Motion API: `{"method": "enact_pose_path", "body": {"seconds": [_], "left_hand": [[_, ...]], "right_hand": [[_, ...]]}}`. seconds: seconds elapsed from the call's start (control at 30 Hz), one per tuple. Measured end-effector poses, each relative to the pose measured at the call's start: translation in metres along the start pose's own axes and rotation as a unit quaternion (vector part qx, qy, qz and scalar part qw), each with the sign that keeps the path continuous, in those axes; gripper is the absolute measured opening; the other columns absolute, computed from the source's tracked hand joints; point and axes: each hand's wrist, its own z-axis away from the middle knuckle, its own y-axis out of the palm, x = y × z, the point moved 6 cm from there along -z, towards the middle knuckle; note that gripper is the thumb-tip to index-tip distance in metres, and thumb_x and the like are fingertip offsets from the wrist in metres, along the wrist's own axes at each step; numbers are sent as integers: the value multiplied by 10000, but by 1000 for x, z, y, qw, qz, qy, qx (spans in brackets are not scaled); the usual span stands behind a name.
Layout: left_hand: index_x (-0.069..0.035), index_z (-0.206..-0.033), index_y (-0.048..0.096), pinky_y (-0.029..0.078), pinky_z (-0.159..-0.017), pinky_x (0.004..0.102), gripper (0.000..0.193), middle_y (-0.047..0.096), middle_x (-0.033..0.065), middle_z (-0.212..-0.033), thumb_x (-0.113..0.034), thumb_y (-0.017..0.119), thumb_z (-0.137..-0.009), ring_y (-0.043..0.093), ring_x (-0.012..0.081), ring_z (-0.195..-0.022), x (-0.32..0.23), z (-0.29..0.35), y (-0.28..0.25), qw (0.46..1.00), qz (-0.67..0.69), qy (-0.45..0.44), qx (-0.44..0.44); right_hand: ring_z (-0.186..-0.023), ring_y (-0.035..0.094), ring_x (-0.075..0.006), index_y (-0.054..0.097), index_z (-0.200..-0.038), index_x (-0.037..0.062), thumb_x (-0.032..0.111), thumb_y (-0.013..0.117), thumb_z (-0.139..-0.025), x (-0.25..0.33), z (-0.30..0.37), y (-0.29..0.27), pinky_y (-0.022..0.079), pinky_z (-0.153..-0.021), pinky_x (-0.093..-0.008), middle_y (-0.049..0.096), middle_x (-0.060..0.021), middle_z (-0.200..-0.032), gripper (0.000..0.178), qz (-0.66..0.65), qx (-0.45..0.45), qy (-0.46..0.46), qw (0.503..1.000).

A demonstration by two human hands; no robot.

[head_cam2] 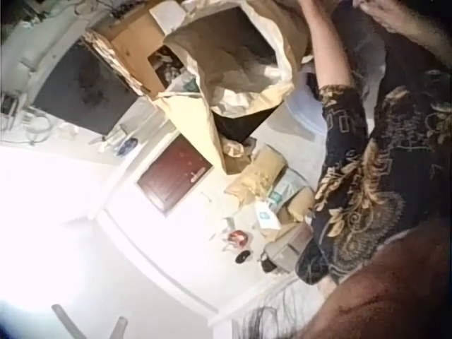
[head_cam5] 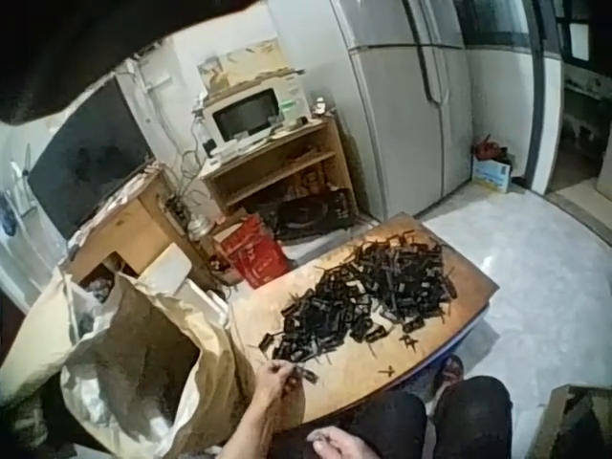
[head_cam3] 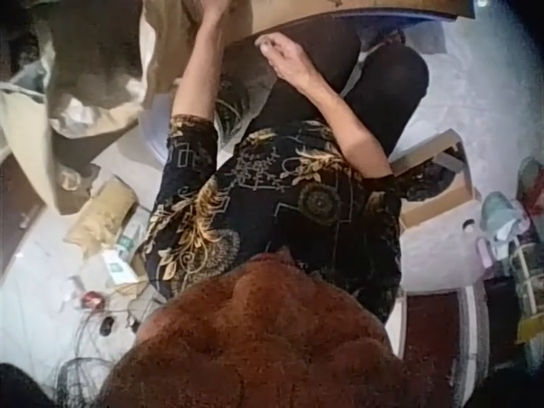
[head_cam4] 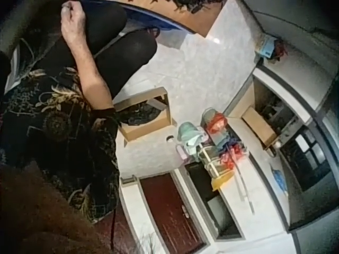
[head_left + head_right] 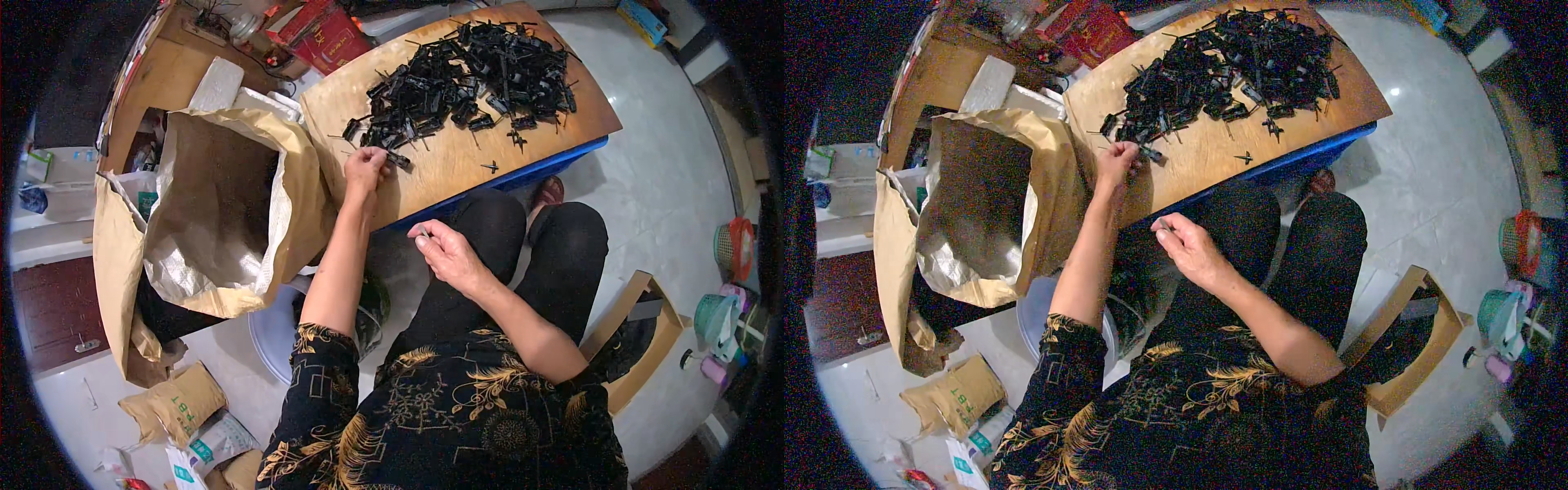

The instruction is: Sorting and inspecting small black plastic components from a board into a large paper bag.

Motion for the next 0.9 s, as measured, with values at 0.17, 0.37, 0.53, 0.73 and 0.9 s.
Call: {"method": "enact_pose_path", "body": {"seconds": [0.17, 0.37, 0.53, 0.73, 0.9], "left_hand": [[-79, -841, 552, 404, -490, 184, 61, 577, 27, -669, -92, 591, -797, 516, 94, -546, 7, 29, -2, 978, 170, -58, 102], [-86, -968, 497, 454, -588, 228, 218, 592, 39, -784, -49, 614, -787, 567, 124, -672, -15, 90, 4, 953, 275, -74, 100], [-74, -977, 499, 461, -604, 230, 251, 599, 40, -827, -67, 649, -776, 582, 130, -707, -44, 157, 15, 932, 319, 26, 172], [-67, -987, 498, 464, -605, 218, 271, 600, 16, -817, -43, 654, -767, 598, 130, -747, -28, 189, 5, 940, 291, -7, 180], [-65, -1008, 490, 461, -613, 219, 297, 592, 3, -832, -44, 658, -764, 603, 130, -764, -36, 203, -4, 935, 300, 1, 190]], "right_hand": [[-456, 270, -11, 485, -1045, 52, 173, 444, -924, 1, 0, 0, 227, -389, -174, 324, 82, -592, 176, -14, -2, 2, 1000], [-392, 256, -29, 455, -1055, 107, 217, 426, -936, 11, 4, -11, 222, -349, -194, 298, 60, -551, 165, -213, -66, 94, 970], [-389, 267, -29, 461, -1028, 108, 268, 426, -937, 17, 4, -10, 231, -355, -189, 306, 55, -544, 188, -312, -1, 65, 948], [-400, 267, -10, 483, -954, 114, 310, 460, -920, 19, 10, -3, 218, -353, -174, 311, 76, -545, 200, -256, 97, 55, 960], [-389, 277, -15, 496, -980, 95, 298, 455, -923, 20, 19, 5, 217, -341, -169, 371, 52, -564, 215, -193, 120, 65, 972]]}}
